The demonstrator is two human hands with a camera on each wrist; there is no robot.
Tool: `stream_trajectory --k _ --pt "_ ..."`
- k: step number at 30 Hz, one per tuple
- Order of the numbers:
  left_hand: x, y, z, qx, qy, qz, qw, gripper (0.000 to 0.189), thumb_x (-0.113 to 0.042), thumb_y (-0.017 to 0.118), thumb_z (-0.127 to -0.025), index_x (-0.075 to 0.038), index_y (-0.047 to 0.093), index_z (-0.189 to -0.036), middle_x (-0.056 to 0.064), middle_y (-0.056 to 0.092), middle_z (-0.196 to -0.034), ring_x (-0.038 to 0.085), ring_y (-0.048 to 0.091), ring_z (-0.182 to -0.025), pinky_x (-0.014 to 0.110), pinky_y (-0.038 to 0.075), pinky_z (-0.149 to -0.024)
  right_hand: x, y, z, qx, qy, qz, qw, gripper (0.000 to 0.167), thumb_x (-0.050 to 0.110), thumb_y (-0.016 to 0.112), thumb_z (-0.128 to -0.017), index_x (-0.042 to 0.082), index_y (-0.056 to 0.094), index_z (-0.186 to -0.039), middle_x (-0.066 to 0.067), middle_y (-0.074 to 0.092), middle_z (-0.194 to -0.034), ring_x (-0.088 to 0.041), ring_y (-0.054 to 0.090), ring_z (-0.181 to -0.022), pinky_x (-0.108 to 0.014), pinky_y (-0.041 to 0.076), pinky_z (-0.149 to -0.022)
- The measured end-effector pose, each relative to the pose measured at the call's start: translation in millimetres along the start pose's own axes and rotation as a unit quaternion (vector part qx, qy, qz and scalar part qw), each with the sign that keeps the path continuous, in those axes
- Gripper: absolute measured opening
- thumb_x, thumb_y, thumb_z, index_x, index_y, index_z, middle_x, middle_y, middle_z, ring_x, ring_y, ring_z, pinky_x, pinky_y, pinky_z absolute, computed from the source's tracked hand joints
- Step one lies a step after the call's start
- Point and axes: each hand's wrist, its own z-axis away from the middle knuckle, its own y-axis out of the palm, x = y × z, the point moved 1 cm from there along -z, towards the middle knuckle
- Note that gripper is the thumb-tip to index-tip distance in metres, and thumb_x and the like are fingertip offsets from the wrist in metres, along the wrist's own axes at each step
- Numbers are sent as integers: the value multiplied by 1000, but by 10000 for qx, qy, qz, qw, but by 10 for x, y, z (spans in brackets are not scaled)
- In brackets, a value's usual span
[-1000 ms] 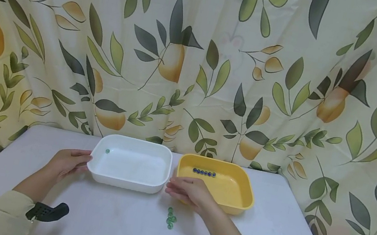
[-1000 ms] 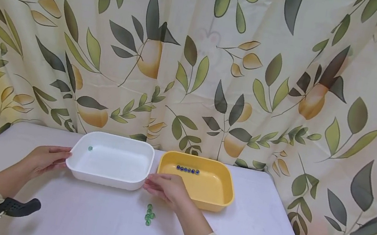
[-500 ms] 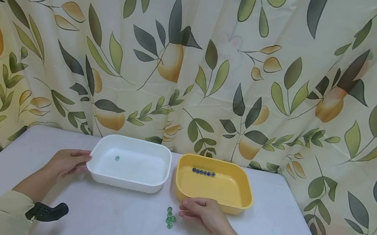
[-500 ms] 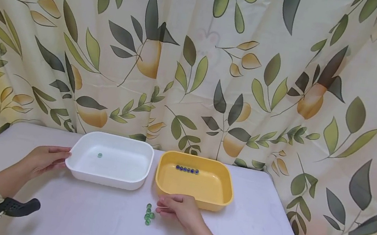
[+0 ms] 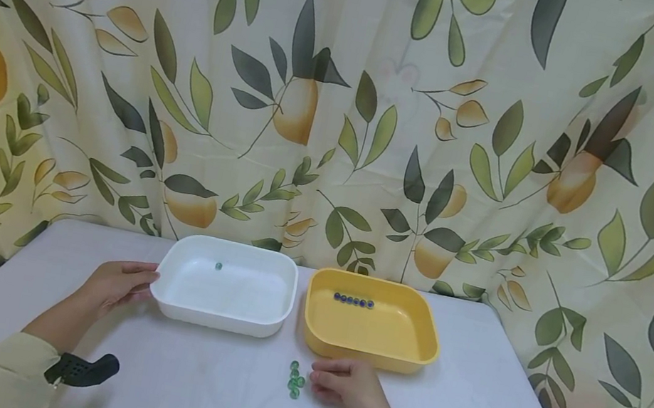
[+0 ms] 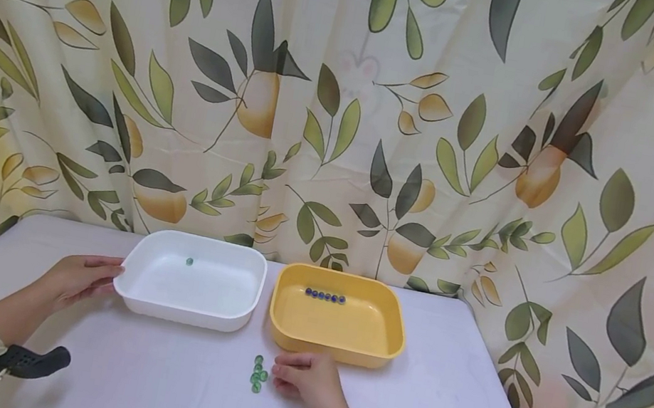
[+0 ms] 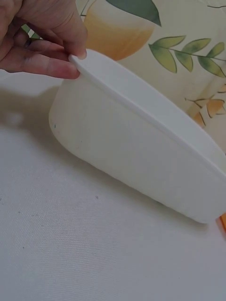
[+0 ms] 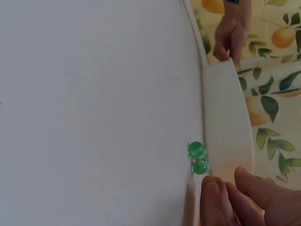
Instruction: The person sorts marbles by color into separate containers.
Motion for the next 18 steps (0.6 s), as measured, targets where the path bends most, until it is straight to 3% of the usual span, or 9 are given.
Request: stream_trajectory --k 4,8,18 --pt "-3 4 -1 -21 -9 -48 10000 57 -20 67 -95 9 46 -139 14 70 -111 4 68 -74 26 60 -77 -41 33 -16 -84 63 80 9999 27 6 73 -86 -11 69 -108 -14 75 -94 -15 71 -82 -33 62 -75" --pt "4 3 -10 -11 -20 -16 10000 57 -20 67 -95 9 46 -140 12 71 -109 4 68 -74 26 60 -77 -82 50 -31 -94 78 263 9996 25 5 74 -85 -8 71 -107 -13 74 -98 -15 71 -83 -32 62 -75" --pt "0 6 6 -21 9 -40 10000 57 -20 66 -95 9 45 -140 17 68 -115 4 67 -75 26 60 -77 -98 123 -28 -212 -343 931 9948 21 13 79 -82 2 76 -100 -7 75 -95 -9 67 -80 -22 58 -68"
